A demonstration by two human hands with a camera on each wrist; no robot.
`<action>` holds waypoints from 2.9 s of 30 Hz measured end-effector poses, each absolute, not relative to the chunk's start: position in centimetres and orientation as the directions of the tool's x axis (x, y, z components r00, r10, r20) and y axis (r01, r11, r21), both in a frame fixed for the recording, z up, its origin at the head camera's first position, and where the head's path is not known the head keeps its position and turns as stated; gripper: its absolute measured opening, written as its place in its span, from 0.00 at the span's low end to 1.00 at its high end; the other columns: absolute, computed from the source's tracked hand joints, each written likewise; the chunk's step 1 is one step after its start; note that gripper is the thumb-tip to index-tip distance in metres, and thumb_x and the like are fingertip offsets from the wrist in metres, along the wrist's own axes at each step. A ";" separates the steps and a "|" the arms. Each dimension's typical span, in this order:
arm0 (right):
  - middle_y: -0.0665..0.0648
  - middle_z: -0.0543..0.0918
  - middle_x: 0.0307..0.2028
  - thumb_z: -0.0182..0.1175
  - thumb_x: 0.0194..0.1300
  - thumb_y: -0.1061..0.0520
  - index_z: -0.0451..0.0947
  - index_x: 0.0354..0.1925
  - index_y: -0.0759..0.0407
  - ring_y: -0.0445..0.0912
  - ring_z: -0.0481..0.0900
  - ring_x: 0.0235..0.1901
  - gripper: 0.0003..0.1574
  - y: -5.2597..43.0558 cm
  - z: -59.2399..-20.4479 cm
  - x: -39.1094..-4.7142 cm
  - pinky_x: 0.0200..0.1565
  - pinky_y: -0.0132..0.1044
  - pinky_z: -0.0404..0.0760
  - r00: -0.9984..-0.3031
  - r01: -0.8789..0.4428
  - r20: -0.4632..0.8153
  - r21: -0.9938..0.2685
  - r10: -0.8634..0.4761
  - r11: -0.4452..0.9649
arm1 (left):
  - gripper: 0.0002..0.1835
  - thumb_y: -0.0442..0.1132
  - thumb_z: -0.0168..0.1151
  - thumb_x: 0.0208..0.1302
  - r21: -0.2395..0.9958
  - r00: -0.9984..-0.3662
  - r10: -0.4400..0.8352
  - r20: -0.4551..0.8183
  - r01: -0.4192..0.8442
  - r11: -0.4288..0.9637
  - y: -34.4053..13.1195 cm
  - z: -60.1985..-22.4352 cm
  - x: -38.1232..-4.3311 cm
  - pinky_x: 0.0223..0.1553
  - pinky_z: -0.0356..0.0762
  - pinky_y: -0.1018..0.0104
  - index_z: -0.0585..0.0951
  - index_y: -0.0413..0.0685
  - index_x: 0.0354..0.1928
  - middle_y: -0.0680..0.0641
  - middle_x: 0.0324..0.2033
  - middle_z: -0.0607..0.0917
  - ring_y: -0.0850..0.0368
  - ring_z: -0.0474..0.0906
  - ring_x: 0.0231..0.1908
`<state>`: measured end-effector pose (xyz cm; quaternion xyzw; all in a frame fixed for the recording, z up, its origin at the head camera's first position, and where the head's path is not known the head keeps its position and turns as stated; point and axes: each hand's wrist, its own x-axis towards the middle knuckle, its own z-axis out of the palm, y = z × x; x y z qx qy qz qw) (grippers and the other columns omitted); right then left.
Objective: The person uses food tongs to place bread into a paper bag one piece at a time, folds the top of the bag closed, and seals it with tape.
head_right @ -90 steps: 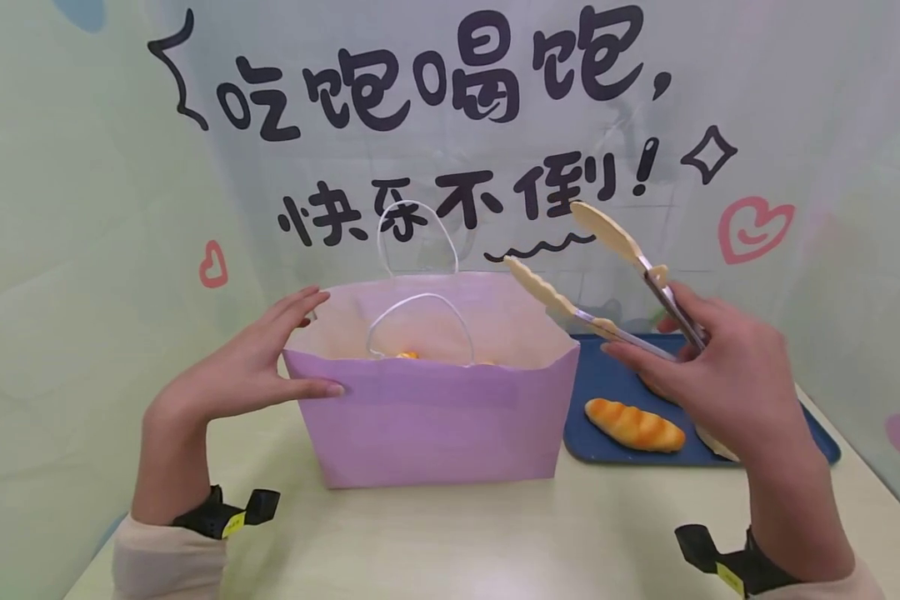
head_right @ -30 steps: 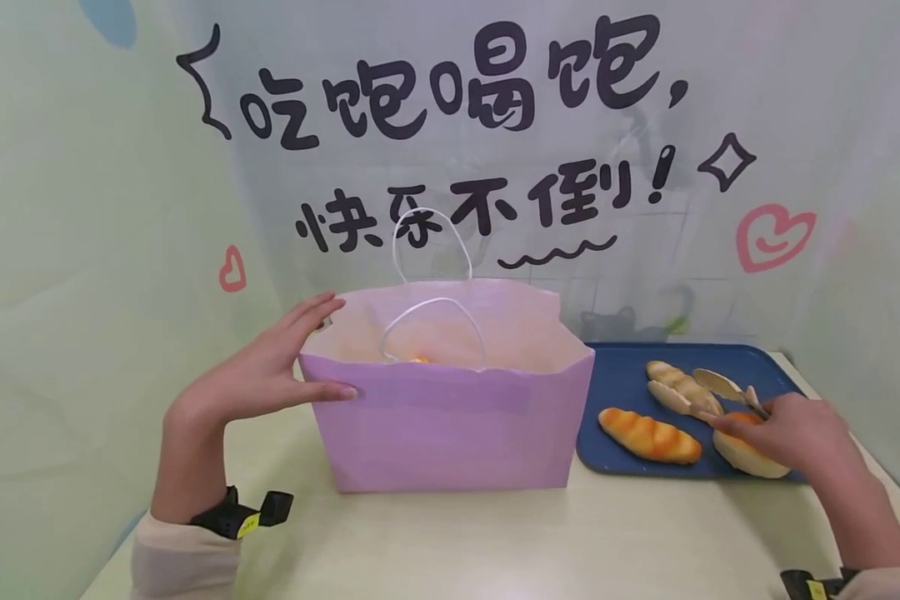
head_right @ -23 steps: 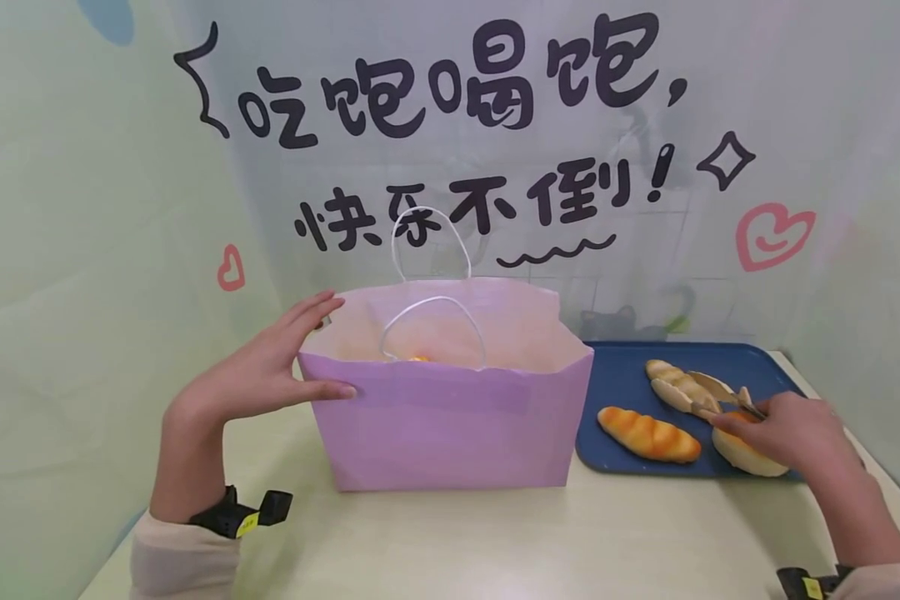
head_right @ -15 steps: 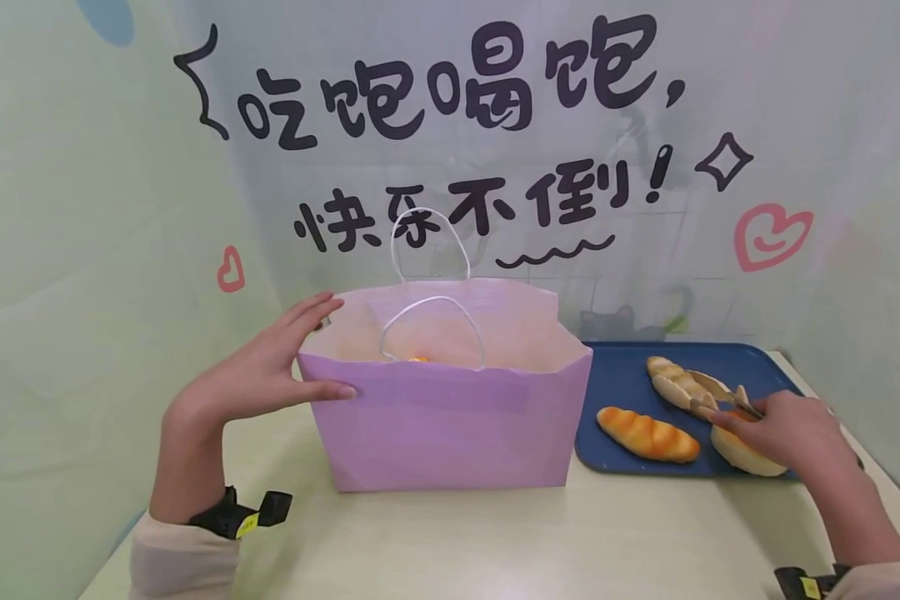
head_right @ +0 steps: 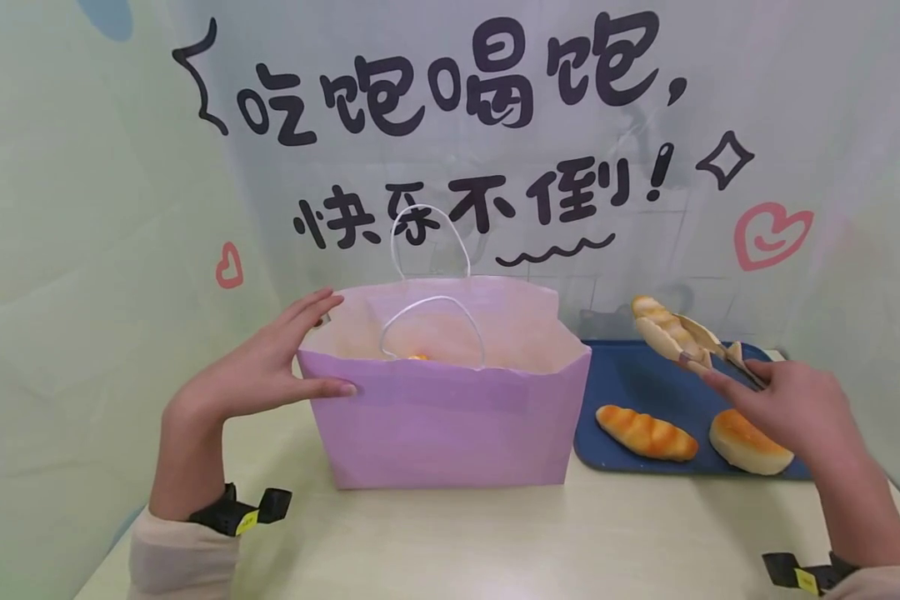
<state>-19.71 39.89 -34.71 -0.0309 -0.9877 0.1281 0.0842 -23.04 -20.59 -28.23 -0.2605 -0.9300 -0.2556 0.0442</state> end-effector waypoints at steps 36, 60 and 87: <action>0.53 0.83 0.23 0.75 0.65 0.37 0.80 0.68 0.57 0.48 0.69 0.22 0.42 23.2 -27.0 -15.0 0.17 0.38 0.63 -0.858 -0.297 0.513 -0.481 -0.009 0.825 | 0.65 0.72 0.75 0.55 0.446 -0.860 0.456 0.230 0.510 0.736 -20.7 -28.1 -22.9 0.75 0.59 0.36 0.51 0.57 0.86 0.48 0.84 0.50 0.46 0.54 0.80; 0.49 0.81 0.30 0.75 0.65 0.36 0.83 0.63 0.57 0.45 0.74 0.23 0.38 18.9 -26.6 -15.5 0.22 0.36 0.70 -0.859 -0.427 0.470 -0.442 -0.203 0.789 | 0.65 0.73 0.74 0.54 0.448 -0.860 0.459 0.221 0.508 0.735 -20.7 -28.2 -22.9 0.75 0.60 0.37 0.51 0.56 0.86 0.48 0.84 0.50 0.44 0.56 0.80; 0.53 0.73 0.38 0.73 0.69 0.43 0.63 0.78 0.67 0.47 0.63 0.17 0.53 30.8 -28.7 -13.4 0.17 0.38 0.60 -0.901 -0.123 0.409 -0.558 0.143 0.821 | 0.64 0.72 0.74 0.56 0.442 -0.865 0.454 0.216 0.501 0.744 -20.7 -27.8 -22.7 0.76 0.58 0.36 0.51 0.57 0.86 0.48 0.84 0.49 0.45 0.50 0.82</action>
